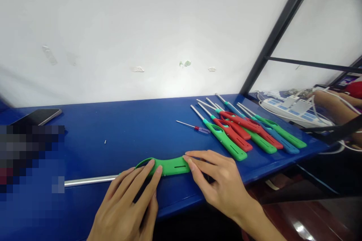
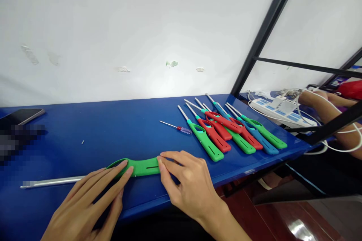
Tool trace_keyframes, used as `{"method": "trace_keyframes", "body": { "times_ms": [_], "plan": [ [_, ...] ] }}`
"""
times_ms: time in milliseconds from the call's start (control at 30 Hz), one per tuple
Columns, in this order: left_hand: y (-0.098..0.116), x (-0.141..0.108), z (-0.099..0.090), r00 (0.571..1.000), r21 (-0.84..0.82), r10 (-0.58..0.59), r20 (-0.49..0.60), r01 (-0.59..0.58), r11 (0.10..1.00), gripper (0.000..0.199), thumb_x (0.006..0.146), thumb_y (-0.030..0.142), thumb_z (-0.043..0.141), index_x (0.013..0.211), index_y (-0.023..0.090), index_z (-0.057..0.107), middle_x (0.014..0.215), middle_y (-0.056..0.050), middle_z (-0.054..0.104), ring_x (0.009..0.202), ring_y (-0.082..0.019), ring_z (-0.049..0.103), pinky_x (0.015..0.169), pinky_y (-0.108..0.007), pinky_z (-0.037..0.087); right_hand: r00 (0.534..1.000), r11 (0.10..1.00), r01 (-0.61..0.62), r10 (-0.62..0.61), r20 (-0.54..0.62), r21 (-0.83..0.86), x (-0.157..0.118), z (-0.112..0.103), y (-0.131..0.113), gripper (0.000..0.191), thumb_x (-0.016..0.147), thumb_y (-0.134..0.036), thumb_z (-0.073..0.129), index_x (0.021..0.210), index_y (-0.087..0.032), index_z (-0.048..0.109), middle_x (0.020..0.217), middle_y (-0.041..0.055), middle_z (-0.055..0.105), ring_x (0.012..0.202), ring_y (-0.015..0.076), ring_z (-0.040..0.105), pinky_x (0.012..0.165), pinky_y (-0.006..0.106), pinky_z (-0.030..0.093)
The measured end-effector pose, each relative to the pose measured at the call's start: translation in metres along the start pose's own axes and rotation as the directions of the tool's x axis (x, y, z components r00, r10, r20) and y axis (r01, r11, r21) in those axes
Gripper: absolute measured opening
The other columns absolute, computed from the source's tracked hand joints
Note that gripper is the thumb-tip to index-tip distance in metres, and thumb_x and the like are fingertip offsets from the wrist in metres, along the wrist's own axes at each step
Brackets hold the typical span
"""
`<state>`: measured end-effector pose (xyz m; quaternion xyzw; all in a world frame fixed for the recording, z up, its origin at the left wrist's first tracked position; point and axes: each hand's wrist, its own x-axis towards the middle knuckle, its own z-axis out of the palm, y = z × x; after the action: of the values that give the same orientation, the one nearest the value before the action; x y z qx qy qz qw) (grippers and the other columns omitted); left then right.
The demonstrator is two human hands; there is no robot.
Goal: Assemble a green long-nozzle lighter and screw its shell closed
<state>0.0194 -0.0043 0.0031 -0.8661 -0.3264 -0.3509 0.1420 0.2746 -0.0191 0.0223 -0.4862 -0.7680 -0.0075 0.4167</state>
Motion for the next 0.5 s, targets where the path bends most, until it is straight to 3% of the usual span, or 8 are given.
{"method": "trace_keyframes", "body": {
  "times_ms": [133,267,500],
  "plan": [
    [-0.0006,-0.0028,-0.0002,0.999,0.01,-0.004,0.036,0.003,1.0,0.048,0.102,0.009,0.057,0.15,0.016,0.064,0.146,-0.008,0.073,0.13,-0.023,0.068,0.124,-0.038,0.041,0.999,1.0,-0.025,0.025,0.033,-0.006,0.0,0.0006,0.0019,0.026,0.108,-0.021,0.062,0.115,-0.022,0.087,0.115,0.0061,0.088,0.092,0.0269,0.085,0.086,0.043,0.066],
    [-0.0008,-0.003,0.0002,0.999,0.023,0.002,0.053,-0.003,1.0,0.05,0.103,0.011,0.057,0.152,0.017,0.062,0.147,-0.008,0.072,0.131,-0.024,0.069,0.122,-0.039,0.044,0.989,0.983,-0.137,0.13,0.068,0.119,0.0021,0.0004,0.0047,0.02,0.107,-0.023,0.068,0.11,-0.025,0.087,0.113,0.0036,0.087,0.1,0.0243,0.084,0.096,0.038,0.065],
    [-0.0012,-0.0026,0.0015,0.999,0.006,0.004,0.046,-0.004,1.0,0.049,0.102,0.008,0.057,0.151,0.017,0.063,0.147,-0.009,0.072,0.132,-0.024,0.067,0.123,-0.04,0.043,0.96,0.933,-0.271,0.246,0.131,0.235,0.0047,0.0013,0.0062,0.016,0.106,-0.026,0.071,0.106,-0.028,0.087,0.11,0.0017,0.086,0.097,0.0214,0.082,0.088,0.032,0.063]
  ]
}}
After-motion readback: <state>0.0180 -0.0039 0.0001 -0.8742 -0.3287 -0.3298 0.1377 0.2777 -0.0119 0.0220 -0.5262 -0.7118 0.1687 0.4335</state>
